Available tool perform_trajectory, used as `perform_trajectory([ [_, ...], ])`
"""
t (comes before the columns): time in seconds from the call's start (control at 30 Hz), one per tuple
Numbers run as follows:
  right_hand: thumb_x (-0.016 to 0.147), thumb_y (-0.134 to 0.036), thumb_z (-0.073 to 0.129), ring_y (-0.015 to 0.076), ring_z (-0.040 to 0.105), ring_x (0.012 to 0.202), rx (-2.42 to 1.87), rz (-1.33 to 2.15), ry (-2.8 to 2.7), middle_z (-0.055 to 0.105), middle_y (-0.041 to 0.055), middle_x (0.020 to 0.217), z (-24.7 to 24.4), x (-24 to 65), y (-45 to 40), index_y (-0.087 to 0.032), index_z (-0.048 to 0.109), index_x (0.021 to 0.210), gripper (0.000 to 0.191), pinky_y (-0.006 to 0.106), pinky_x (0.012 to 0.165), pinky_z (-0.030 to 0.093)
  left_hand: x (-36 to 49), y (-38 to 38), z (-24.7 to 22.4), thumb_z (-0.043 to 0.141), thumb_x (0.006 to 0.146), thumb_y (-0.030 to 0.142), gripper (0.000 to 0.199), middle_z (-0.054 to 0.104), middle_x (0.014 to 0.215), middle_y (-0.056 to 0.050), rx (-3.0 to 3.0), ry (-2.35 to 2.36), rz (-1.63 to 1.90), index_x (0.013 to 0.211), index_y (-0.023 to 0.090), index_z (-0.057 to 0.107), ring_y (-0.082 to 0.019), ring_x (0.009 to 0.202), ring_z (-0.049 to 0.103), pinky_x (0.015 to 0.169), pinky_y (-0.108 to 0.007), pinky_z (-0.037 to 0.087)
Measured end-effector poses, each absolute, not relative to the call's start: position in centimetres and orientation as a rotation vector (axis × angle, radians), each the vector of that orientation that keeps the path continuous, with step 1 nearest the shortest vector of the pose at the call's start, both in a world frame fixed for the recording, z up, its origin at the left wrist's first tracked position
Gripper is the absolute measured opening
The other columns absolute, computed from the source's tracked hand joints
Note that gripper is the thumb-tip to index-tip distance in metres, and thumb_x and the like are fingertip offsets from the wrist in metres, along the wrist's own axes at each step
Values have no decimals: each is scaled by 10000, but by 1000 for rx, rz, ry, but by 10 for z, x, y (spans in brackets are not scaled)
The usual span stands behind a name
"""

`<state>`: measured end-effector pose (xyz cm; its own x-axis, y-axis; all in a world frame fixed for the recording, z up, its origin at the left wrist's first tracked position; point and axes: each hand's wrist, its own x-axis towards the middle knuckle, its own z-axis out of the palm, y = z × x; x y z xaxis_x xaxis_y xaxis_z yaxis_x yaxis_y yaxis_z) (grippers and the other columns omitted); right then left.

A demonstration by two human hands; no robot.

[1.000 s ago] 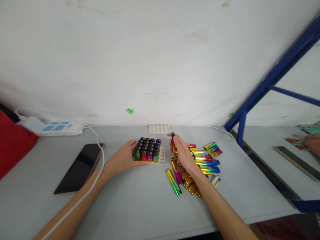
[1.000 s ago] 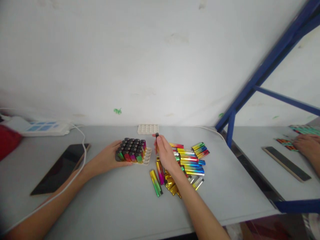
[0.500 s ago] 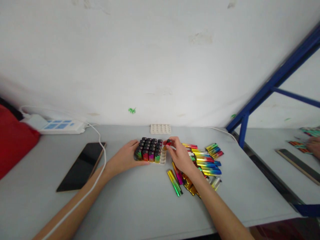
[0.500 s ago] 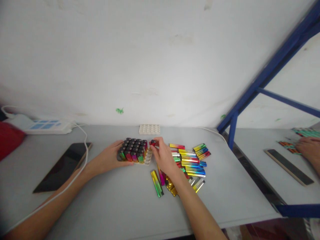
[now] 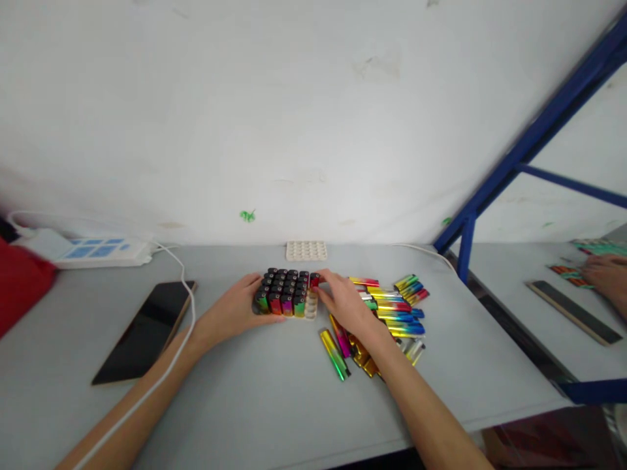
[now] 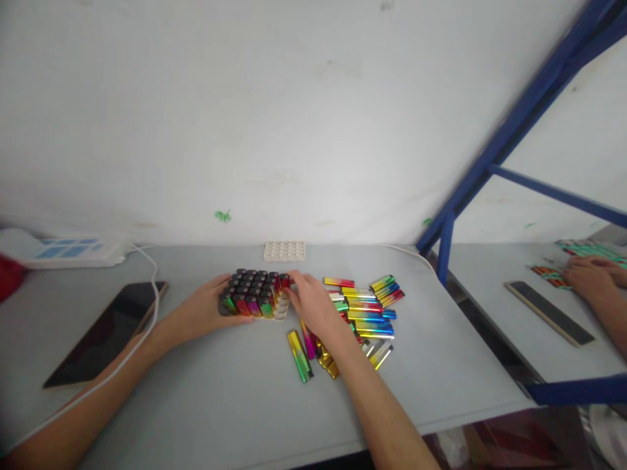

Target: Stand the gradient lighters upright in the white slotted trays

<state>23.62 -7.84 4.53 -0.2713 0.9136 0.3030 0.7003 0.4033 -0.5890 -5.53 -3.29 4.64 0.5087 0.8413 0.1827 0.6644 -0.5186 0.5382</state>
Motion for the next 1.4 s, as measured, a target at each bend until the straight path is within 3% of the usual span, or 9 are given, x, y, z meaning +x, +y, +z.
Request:
perform_trajectory([
  [0.17,1161,-259,529,308,715,1300,-1471,305,-2026,779,151,1373,47,274,-76,-225,715,1393,300,491,1169,538,-55,-35,50,869,781,651,671,790,1386,-95,2347,1255,567,1315,261,754,-369,1332,717,1242,-499,557],
  [0.27,1073,-180,615,334,718,1203,-1702,167,-1971,779,175,1265,40,305,-69,-215,790,1229,237,502,1116,551,-55,-35,50,869,766,681,670,797,1351,-113,2365,1241,588,1278,262,766,-404,1299,726,1199,-529,588],
  [0.4,1036,-246,703,310,715,1026,-1853,166,-1955,770,139,1055,30,328,-64,-219,808,1119,136,452,1007,574,-55,-35,47,863,754,676,623,809,1296,-103,2379,1233,595,1226,279,777,-408,1247,736,1137,-519,627],
  [0.53,1039,-237,679,285,721,1010,-1808,187,-1943,736,138,1111,28,326,-63,-225,811,1103,147,425,997,581,-55,-36,49,855,757,690,646,795,1301,-115,2355,1243,587,1225,254,769,-419,1257,730,1157,-539,610],
  [0.67,1088,-340,593,293,747,987,-1668,120,-1850,740,161,1169,36,317,-63,-209,786,1239,278,435,970,594,-52,-39,52,872,763,680,662,783,1303,-148,2374,1237,562,1227,222,756,-418,1267,724,1171,-540,592],
  [0.8,1133,-564,479,306,777,876,-1600,146,-1765,817,128,964,47,303,-68,-196,769,1304,498,422,889,589,-44,-45,49,879,783,538,542,777,1287,-141,2464,1267,593,1200,222,735,-389,1291,702,1203,-523,558],
  [0.93,1101,-731,403,312,788,786,-1626,182,-1726,821,118,817,53,292,-72,-178,783,1273,693,408,823,577,-38,-49,44,924,726,502,550,765,1278,-134,2536,1324,579,1178,262,723,-397,1255,686,1189,-533,550],
  [1.2,1030,-845,377,323,779,699,-1666,198,-1683,810,111,755,53,292,-70,-175,801,1219,815,411,717,546,-42,-49,50,899,770,733,654,770,1220,-117,2567,1226,556,1151,235,713,-345,1175,680,1137,-487,551],
  [1.4,995,-914,370,347,799,734,-1699,148,-1698,837,122,806,47,302,-68,-197,802,1231,870,435,724,561,-39,-46,49,907,711,832,777,772,1158,-122,2559,1254,529,1139,211,725,-344,1109,707,1089,-461,561],
])
